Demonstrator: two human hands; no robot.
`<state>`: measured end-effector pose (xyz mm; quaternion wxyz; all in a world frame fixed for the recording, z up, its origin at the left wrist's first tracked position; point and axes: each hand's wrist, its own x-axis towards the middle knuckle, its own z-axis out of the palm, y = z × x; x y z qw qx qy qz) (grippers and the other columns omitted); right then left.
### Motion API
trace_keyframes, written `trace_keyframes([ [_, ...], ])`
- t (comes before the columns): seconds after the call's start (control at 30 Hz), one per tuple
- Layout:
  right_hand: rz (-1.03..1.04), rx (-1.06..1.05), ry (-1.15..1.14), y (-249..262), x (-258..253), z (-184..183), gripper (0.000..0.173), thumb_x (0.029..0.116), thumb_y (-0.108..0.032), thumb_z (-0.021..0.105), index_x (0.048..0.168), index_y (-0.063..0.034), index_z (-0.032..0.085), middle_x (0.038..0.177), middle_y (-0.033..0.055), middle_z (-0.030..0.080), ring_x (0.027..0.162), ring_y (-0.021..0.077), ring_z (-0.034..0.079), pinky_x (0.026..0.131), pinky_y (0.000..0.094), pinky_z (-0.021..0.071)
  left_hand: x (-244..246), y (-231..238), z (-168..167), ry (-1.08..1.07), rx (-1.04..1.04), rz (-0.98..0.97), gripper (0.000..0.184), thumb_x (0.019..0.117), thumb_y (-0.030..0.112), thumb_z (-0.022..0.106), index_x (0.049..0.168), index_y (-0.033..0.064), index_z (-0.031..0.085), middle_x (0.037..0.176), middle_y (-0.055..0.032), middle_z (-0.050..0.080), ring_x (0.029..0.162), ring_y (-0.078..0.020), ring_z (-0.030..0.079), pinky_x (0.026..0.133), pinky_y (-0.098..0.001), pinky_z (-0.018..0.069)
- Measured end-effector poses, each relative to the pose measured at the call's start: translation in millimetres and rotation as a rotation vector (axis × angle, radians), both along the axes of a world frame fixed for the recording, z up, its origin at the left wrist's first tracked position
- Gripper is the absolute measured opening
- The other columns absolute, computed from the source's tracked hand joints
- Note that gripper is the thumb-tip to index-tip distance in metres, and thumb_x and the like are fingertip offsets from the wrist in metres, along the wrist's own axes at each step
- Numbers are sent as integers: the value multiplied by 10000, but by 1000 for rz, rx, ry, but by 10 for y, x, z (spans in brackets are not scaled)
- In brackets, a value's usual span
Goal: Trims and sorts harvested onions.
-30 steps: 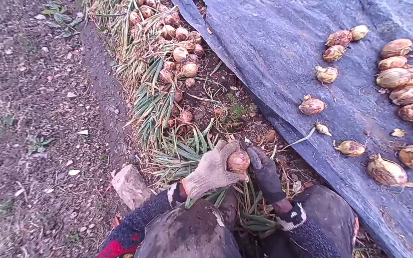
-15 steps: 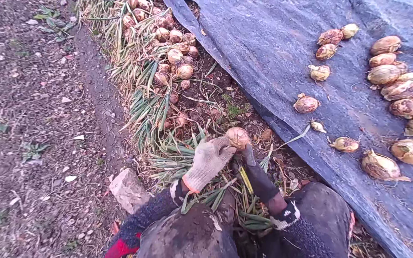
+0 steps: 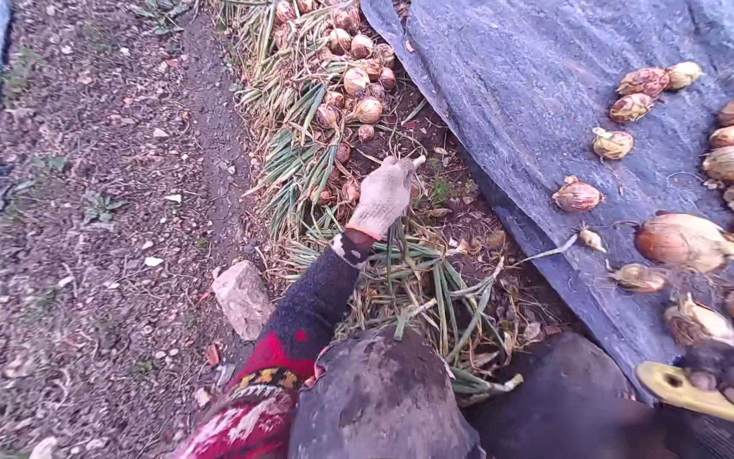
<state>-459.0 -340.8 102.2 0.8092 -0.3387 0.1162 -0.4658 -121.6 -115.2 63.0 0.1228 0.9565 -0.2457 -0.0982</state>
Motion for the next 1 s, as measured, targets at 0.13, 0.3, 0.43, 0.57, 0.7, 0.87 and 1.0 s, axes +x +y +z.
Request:
trace_keyframes([
  [0.13,-6,-55,129,204,191,-249,550,1028,-594,382,1112,-129,663,813,32,682,604,165,646,521,314,567,122,613,-259,274,294,115,523,931,626,574,1106,167,755,1137,-151,714,1077,-358,681,890,-640,532],
  [0.3,321,-19,842,738,795,-792,523,1090,-448,404,1501,-127,436,835,37,635,607,141,604,524,319,553,517,1052,-1050,93,245,479,803,847,557,719,1503,150,499,1428,-241,545,1218,-429,612,957,-623,529],
  [0.43,531,-301,1136,1006,897,-1088,614,982,-474,630,1473,-119,531,1202,83,702,984,146,698,849,391,603,729,1289,-1267,183,-75,442,721,713,333,825,1376,145,615,1250,-116,698,1170,-273,664,1009,-549,530],
  [0.57,593,-372,1137,1134,993,-1196,661,975,-520,617,1486,-112,522,1418,77,613,1270,126,599,1083,384,500,375,1268,-1039,531,-645,428,447,832,125,742,1269,74,668,1029,-78,732,785,-164,701,688,-363,613],
  [0.7,636,-327,1009,1234,1117,-1244,668,976,-502,632,1484,-86,509,1304,73,669,1129,113,659,992,345,552,-160,996,-671,934,-907,358,561,875,39,658,1424,59,544,948,-126,690,577,-173,600,485,-307,534],
  [0.87,565,-253,794,1282,1117,-1164,518,1058,-358,517,1453,-22,526,1253,101,679,1061,137,673,926,335,578,-773,627,-286,1001,-576,-24,511,880,165,699,1388,175,638,1160,-40,729,798,-159,701,640,-345,608],
  [1.0,550,-210,742,1250,1076,-1111,407,1059,-337,536,1309,-44,670,1242,87,713,1125,149,680,1001,383,566,-868,615,-313,1117,-460,-258,792,820,502,803,1496,202,519,1331,-14,676,1143,-169,686,975,-424,603],
])
